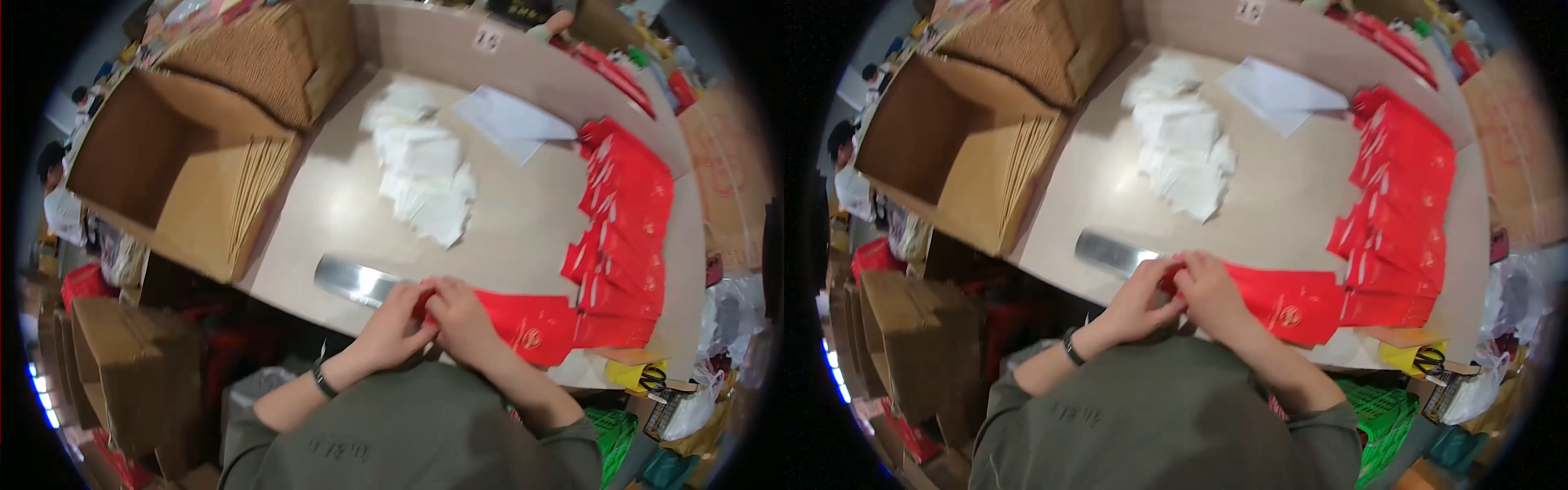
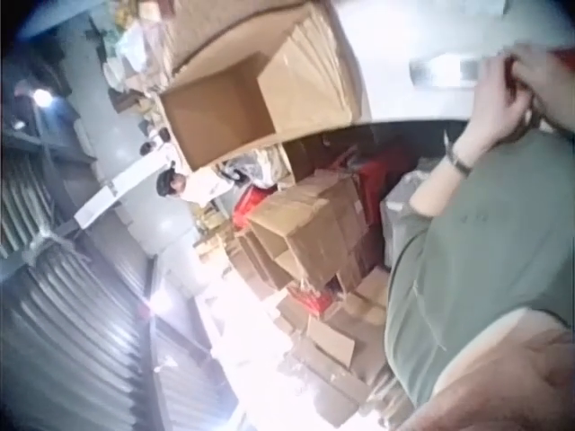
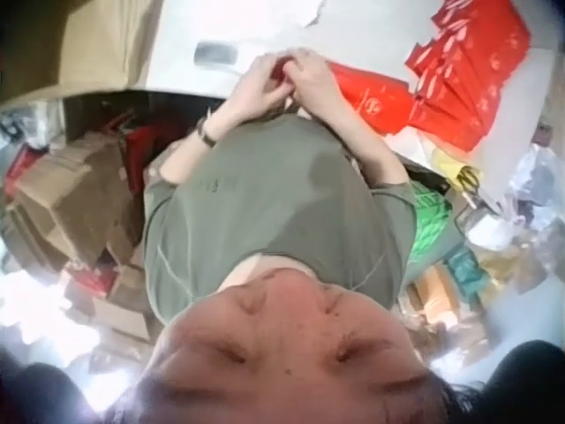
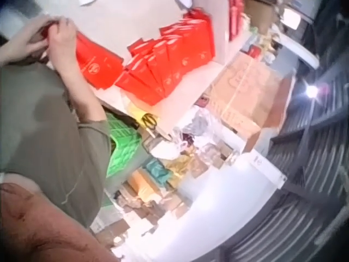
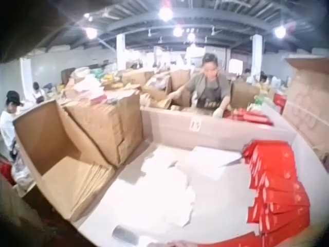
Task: Manually inserting white packets into red bags using a metal tool at a packaging station.
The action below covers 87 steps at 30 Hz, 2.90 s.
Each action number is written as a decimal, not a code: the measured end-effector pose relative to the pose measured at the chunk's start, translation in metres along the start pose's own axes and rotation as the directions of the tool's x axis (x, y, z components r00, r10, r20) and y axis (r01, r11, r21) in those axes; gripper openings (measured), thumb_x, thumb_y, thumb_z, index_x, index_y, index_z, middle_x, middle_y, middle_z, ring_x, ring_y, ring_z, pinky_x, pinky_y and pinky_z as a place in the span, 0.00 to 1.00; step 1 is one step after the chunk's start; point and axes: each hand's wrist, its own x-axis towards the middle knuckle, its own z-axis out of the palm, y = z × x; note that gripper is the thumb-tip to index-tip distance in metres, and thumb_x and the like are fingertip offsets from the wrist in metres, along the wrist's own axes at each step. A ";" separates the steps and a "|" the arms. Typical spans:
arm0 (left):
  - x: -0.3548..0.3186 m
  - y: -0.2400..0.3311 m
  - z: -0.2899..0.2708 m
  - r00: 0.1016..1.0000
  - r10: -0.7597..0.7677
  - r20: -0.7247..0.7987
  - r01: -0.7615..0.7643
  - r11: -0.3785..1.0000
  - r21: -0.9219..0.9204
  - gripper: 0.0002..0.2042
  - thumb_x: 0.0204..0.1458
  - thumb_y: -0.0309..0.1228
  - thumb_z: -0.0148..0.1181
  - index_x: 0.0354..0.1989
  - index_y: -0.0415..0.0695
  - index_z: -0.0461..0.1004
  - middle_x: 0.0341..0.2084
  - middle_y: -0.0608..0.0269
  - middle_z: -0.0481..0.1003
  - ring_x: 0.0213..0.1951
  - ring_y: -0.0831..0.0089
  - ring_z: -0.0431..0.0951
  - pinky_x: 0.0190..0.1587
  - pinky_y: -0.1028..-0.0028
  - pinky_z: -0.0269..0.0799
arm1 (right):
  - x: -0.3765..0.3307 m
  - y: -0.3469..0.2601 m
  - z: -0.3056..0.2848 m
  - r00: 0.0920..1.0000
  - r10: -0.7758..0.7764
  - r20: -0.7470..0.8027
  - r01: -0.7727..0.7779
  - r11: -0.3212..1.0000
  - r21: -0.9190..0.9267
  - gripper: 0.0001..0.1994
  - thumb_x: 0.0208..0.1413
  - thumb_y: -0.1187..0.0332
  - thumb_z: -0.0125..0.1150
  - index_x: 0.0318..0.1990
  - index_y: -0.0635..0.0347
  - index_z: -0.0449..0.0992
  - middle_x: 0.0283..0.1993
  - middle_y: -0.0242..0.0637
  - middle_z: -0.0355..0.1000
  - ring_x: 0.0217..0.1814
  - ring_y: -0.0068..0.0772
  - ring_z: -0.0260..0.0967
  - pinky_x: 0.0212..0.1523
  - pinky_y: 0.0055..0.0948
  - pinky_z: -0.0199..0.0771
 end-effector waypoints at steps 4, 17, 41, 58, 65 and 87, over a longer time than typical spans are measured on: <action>-0.009 -0.018 -0.040 0.987 -0.131 -0.093 0.145 0.974 0.173 0.41 0.41 0.38 0.77 0.65 0.40 0.62 0.53 0.48 0.70 0.53 0.50 0.72 0.56 0.56 0.70 | -0.002 0.001 0.009 0.996 -0.055 -0.068 0.054 0.998 -0.019 0.23 0.40 0.68 0.71 0.48 0.59 0.75 0.51 0.52 0.69 0.54 0.54 0.69 0.56 0.47 0.71; -0.036 -0.054 -0.062 0.890 -0.434 0.140 0.434 0.900 0.035 0.21 0.41 0.38 0.67 0.40 0.37 0.72 0.30 0.49 0.77 0.34 0.55 0.78 0.39 0.62 0.75 | -0.035 0.069 -0.092 0.995 0.012 -0.101 -0.054 0.903 -0.426 0.19 0.44 0.53 0.73 0.33 0.60 0.79 0.44 0.53 0.72 0.51 0.57 0.68 0.51 0.49 0.71; -0.043 -0.039 -0.081 0.947 -0.209 0.243 0.078 0.885 0.459 0.31 0.43 0.35 0.72 0.58 0.45 0.67 0.39 0.54 0.75 0.40 0.51 0.78 0.42 0.58 0.74 | 0.013 -0.012 0.000 0.803 0.575 0.155 -0.579 0.815 -0.024 0.11 0.51 0.61 0.60 0.30 0.61 0.77 0.26 0.49 0.75 0.31 0.54 0.75 0.35 0.50 0.73; -0.022 -0.174 -0.239 0.712 -0.395 -0.581 0.599 0.773 0.208 0.12 0.54 0.25 0.60 0.45 0.35 0.71 0.34 0.41 0.78 0.40 0.50 0.80 0.41 0.60 0.74 | 0.058 0.065 0.001 0.896 0.385 -0.222 -0.403 0.914 -0.040 0.09 0.56 0.67 0.62 0.33 0.65 0.73 0.37 0.47 0.69 0.39 0.49 0.70 0.41 0.40 0.73; -0.008 -0.153 -0.244 0.761 -0.414 -0.500 0.618 0.698 0.363 0.09 0.58 0.24 0.53 0.46 0.35 0.71 0.34 0.39 0.77 0.39 0.44 0.78 0.40 0.58 0.74 | 0.075 -0.002 -0.039 0.974 0.153 0.169 -0.212 0.880 0.425 0.06 0.55 0.72 0.62 0.33 0.65 0.72 0.38 0.45 0.70 0.40 0.49 0.70 0.45 0.41 0.72; -0.020 -0.051 -0.074 0.958 -0.277 0.079 0.276 0.961 0.016 0.04 0.52 0.22 0.66 0.33 0.39 0.76 0.29 0.58 0.79 0.33 0.67 0.79 0.36 0.69 0.74 | 0.006 -0.009 0.008 0.986 -0.154 0.063 0.153 0.988 0.017 0.18 0.46 0.64 0.72 0.39 0.67 0.73 0.60 0.54 0.68 0.62 0.56 0.64 0.62 0.47 0.66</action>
